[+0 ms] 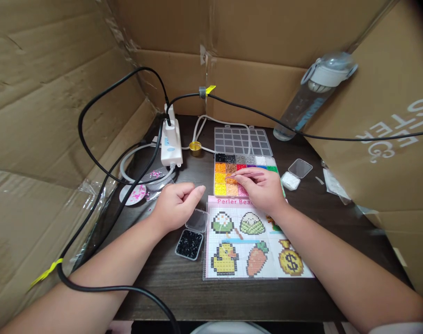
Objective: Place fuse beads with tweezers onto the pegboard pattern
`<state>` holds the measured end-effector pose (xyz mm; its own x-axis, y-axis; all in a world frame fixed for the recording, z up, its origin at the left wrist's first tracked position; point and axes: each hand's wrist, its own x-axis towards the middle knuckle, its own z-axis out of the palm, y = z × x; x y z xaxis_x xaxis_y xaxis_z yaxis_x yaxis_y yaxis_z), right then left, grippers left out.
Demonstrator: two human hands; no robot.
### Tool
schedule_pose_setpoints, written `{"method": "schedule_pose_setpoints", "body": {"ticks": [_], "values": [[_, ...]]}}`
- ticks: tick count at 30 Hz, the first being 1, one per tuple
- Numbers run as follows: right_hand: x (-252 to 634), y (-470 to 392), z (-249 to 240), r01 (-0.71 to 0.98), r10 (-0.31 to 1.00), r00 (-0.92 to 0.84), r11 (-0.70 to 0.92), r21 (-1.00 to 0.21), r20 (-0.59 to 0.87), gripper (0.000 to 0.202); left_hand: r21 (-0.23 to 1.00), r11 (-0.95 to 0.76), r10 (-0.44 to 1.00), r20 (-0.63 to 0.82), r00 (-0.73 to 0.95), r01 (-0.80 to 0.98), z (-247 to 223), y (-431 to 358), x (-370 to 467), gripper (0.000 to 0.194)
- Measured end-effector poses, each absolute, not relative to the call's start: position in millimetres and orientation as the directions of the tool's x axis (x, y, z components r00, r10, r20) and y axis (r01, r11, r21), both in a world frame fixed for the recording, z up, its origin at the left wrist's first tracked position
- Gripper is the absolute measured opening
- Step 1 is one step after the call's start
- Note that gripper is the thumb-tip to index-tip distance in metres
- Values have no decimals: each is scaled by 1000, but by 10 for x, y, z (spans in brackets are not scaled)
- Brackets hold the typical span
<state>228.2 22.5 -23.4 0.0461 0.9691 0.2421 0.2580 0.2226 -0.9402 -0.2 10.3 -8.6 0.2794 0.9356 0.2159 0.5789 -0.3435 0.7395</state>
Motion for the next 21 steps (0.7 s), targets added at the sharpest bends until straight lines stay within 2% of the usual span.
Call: {"method": "schedule_pose_setpoints", "body": {"ticks": [21], "values": [[2276, 231, -215, 320, 969, 31, 224, -920, 247, 8, 745, -343, 936, 217, 278, 572, -70, 93, -6, 46]]}}
